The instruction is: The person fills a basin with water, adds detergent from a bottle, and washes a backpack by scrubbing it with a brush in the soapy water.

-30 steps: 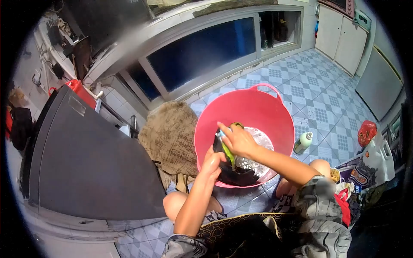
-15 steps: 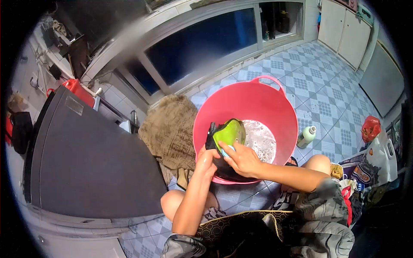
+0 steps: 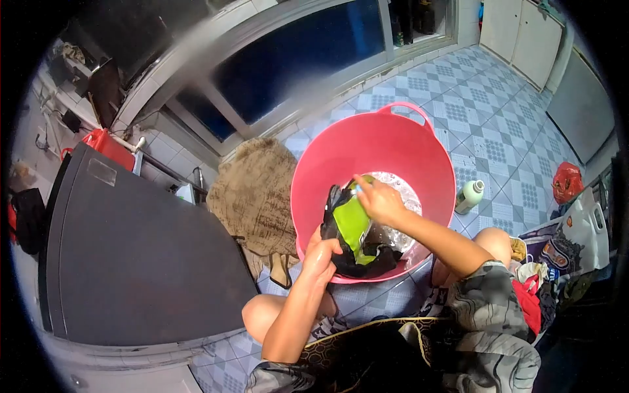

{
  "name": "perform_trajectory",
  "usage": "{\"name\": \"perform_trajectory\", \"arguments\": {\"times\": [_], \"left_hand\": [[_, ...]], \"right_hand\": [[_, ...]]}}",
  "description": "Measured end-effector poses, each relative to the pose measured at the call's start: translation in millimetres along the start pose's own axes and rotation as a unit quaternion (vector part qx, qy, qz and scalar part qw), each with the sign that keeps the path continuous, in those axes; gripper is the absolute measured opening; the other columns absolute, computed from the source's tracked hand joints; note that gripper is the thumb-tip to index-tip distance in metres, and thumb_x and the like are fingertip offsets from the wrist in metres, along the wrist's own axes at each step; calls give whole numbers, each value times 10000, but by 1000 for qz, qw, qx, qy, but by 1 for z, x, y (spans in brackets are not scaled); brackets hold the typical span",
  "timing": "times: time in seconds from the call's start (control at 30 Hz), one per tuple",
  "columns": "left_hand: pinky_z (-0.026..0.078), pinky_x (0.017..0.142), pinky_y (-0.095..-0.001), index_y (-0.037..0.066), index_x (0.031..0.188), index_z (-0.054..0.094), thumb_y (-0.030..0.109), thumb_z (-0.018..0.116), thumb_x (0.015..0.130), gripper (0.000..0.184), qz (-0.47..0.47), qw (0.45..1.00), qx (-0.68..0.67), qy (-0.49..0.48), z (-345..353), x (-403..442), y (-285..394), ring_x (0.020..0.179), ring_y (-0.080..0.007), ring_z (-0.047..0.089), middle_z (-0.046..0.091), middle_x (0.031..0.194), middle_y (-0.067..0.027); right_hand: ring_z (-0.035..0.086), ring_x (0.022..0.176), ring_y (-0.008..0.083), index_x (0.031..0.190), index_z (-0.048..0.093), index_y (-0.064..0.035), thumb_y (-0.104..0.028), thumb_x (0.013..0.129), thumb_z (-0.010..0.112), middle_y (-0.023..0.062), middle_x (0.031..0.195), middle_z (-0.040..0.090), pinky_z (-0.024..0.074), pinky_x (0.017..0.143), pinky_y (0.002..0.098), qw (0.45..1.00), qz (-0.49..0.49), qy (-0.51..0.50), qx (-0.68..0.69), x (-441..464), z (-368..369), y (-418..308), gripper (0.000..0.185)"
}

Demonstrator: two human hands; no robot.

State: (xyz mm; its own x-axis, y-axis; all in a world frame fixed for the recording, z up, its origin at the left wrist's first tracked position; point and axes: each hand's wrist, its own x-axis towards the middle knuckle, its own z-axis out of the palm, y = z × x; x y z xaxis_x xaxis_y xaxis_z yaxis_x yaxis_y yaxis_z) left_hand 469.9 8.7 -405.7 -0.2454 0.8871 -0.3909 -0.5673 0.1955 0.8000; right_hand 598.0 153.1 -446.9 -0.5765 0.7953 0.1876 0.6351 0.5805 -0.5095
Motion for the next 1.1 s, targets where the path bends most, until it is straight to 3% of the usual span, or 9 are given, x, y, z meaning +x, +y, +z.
{"name": "perform_trajectory", "arguments": {"times": [0.1,0.2,0.3,0.67,0.87,0.93,1.0,1.07,1.1], "left_hand": [[479,790,-297,-17,1190,481,-139,403,526,679,-6,1000,-24,8,1,-3,5,944,-243,576,585,1053,-104],[462,795,-270,-12,1193,484,-138,404,526,684,-13,998,-55,-7,-3,-5,5,965,-223,567,586,1057,-90],[457,818,-275,-17,1207,474,-135,405,526,695,-15,997,-70,-33,-5,-3,4,989,-227,561,581,1072,-94],[413,945,-337,28,1307,381,-150,488,632,706,95,993,-11,-71,14,7,4,1124,-239,496,496,1227,-92],[419,904,-307,-16,1220,450,185,722,776,558,57,864,476,-155,1,8,-8,1009,-157,527,570,1077,-91],[432,878,-312,-33,1221,423,218,705,790,573,207,845,492,37,-3,18,-16,982,-155,537,557,1084,-115],[455,882,-350,-47,1190,425,181,491,903,372,172,974,129,74,11,30,14,949,-218,577,562,1091,-165],[463,890,-371,-34,1193,434,118,424,909,323,-37,980,-135,-140,-31,49,16,979,-248,574,559,1102,-168],[475,871,-368,-20,1176,452,107,436,891,312,-70,991,-94,-68,-17,47,8,957,-238,579,569,1085,-153]], "right_hand": [[605,877,366,1315,406,-63,-357,916,426,239,1031,575,492,739,462,993,105,-32,48,12,22,30,497],[629,825,298,1233,467,-4,-366,895,487,193,999,609,507,697,422,932,184,133,281,25,46,48,495],[621,665,177,1024,583,-60,-256,823,628,58,817,629,504,587,306,632,306,-161,693,24,23,58,285],[548,783,138,1043,505,-40,-162,729,728,35,898,564,457,696,290,775,91,139,609,68,-83,21,404],[503,822,122,1038,502,-77,-169,704,728,17,879,525,431,757,278,899,-120,-2,422,57,-96,-1,414],[506,831,139,1042,492,-55,-164,700,722,43,880,534,429,759,279,926,-171,-26,335,45,-78,-10,427],[510,842,154,1044,484,-42,-164,704,713,72,880,537,429,759,286,910,-163,-115,364,31,-69,-23,428],[534,819,172,1032,484,-54,-170,709,702,96,877,548,440,725,320,896,-190,-113,385,23,-65,-34,407],[576,835,257,1042,485,-61,-180,694,695,138,877,580,458,721,358,906,-199,-127,351,18,-70,-42,424]]}}
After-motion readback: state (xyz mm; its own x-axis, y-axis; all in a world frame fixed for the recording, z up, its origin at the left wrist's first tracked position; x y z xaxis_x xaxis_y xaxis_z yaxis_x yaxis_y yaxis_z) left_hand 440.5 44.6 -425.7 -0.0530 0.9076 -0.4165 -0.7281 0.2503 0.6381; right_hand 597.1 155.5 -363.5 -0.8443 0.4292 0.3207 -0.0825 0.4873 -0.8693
